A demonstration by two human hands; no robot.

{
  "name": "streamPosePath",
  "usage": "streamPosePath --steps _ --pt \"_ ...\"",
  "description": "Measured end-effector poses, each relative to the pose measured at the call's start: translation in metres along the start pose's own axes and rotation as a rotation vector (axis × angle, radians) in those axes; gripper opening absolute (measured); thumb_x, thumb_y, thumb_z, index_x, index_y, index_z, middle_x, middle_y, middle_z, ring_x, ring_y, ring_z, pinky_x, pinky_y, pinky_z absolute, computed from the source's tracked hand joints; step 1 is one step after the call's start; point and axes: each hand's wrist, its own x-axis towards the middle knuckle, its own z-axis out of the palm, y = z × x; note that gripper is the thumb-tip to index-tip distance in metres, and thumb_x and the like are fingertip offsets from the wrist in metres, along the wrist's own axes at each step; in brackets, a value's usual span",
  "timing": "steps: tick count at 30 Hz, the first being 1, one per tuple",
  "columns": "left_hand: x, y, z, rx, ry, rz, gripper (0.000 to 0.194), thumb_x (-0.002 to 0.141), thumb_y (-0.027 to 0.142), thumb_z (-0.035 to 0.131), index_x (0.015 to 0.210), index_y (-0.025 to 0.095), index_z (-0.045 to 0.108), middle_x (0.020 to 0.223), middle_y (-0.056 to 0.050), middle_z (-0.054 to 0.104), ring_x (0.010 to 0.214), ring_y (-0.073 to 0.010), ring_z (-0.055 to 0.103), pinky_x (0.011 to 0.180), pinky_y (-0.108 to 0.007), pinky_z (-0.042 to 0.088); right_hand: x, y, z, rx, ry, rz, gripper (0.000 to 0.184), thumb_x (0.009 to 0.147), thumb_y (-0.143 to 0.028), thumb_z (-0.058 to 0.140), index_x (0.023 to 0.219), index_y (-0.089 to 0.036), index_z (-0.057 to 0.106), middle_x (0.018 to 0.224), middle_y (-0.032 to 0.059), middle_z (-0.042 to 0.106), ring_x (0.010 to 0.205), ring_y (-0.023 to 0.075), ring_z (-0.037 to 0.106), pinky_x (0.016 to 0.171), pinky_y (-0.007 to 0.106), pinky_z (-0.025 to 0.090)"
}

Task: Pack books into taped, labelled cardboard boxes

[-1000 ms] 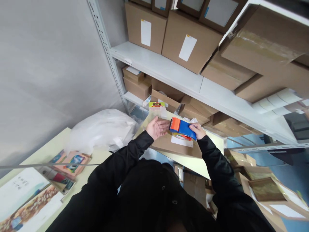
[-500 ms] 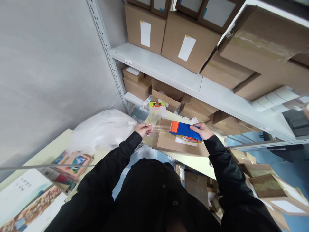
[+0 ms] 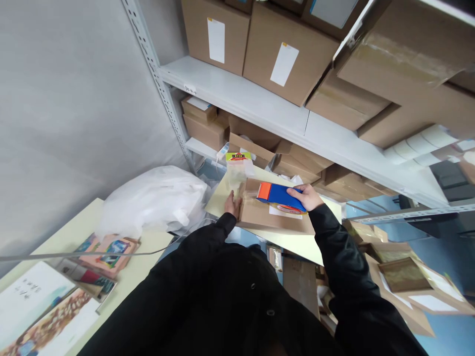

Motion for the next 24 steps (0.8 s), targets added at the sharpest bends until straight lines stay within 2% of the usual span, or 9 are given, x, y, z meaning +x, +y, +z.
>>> streamPosePath --steps 2,4,6,8,10,12,17,20,24 --pt "-0.004 0.004 -0.010 0.108 0.051 0.019 0.062 0.075 0.041 0.058 0.130 0.016 0.045 0.146 -0.018 0.033 0.139 -0.0306 0.021 0.110 -0.050 0.021 0.000 -0.001 0.000 -0.006 -0.004 0.019 0.047 0.067 -0.062 0.062 0.058 -0.016 0.064 0.049 -0.0003 0.058 0.044 0.0124 0.047 0.047 0.026 0.036" --pt "-0.016 0.015 -0.019 0.301 0.046 0.196 0.069 0.080 0.048 0.050 0.139 0.016 0.035 0.154 -0.015 0.014 0.143 -0.0306 0.003 0.111 -0.053 0.013 0.000 -0.003 0.000 -0.007 -0.024 0.017 0.047 0.066 -0.062 0.063 0.058 -0.016 0.064 0.050 0.0001 0.059 0.044 0.0121 0.047 0.047 0.026 0.036" --pt "-0.034 0.030 -0.021 0.487 -0.185 0.541 0.087 0.074 0.053 0.056 0.144 0.012 0.025 0.155 -0.017 0.008 0.142 -0.0333 -0.003 0.112 -0.053 0.008 0.000 -0.005 -0.001 -0.011 -0.038 0.012 0.047 0.066 -0.062 0.063 0.058 -0.015 0.064 0.050 0.0005 0.060 0.045 0.0117 0.047 0.047 0.026 0.036" --pt "-0.053 0.043 -0.016 0.637 -0.419 0.713 0.107 0.063 0.058 0.066 0.145 0.006 0.021 0.153 -0.021 0.010 0.141 -0.0367 0.000 0.112 -0.052 0.002 0.001 -0.008 -0.003 -0.023 -0.048 0.013 0.048 0.067 -0.062 0.062 0.057 -0.015 0.064 0.050 0.0009 0.060 0.045 0.0113 0.047 0.047 0.025 0.036" --pt "-0.066 0.052 -0.006 0.767 -0.463 0.715 0.119 0.056 0.062 0.070 0.144 0.001 0.018 0.152 -0.025 0.009 0.141 -0.0387 0.003 0.112 -0.053 0.001 0.002 -0.011 -0.003 -0.046 -0.065 0.003 0.049 0.069 -0.062 0.060 0.058 -0.015 0.065 0.050 0.0011 0.060 0.046 0.0112 0.048 0.047 0.025 0.036" --pt "-0.070 0.055 0.001 0.882 -0.421 0.685 0.123 0.054 0.065 0.070 0.144 -0.001 0.016 0.151 -0.027 0.008 0.141 -0.0388 0.003 0.112 -0.053 0.003 0.005 -0.015 -0.001 -0.078 -0.083 -0.015 0.050 0.070 -0.063 0.059 0.060 -0.014 0.067 0.051 0.0014 0.060 0.047 0.0116 0.050 0.048 0.025 0.037" --pt "-0.063 0.057 0.001 1.123 -0.390 0.719 0.124 0.057 0.072 0.062 0.144 -0.002 0.013 0.150 -0.028 0.012 0.141 -0.0373 0.009 0.112 -0.052 0.011 0.013 -0.017 -0.010 -0.214 -0.130 -0.007 0.050 0.071 -0.063 0.059 0.058 -0.015 0.067 0.049 0.0024 0.059 0.047 0.0112 0.050 0.048 0.025 0.035" --pt "-0.061 0.061 0.000 1.261 -0.370 0.718 0.123 0.060 0.074 0.057 0.145 -0.002 0.010 0.151 -0.027 0.013 0.141 -0.0361 0.011 0.111 -0.051 0.013 0.007 0.005 -0.047 -0.281 -0.153 0.011 0.050 0.072 -0.063 0.059 0.055 -0.016 0.065 0.049 0.0023 0.058 0.046 0.0111 0.049 0.048 0.026 0.034" --pt "-0.061 0.065 0.002 1.431 -0.340 0.711 0.120 0.061 0.075 0.054 0.146 0.001 0.011 0.152 -0.024 0.013 0.141 -0.0350 0.013 0.111 -0.051 0.012 -0.016 0.064 -0.116 -0.345 -0.181 0.087 0.052 0.071 -0.065 0.057 0.059 -0.016 0.067 0.052 0.0027 0.060 0.049 0.0125 0.051 0.050 0.027 0.036"
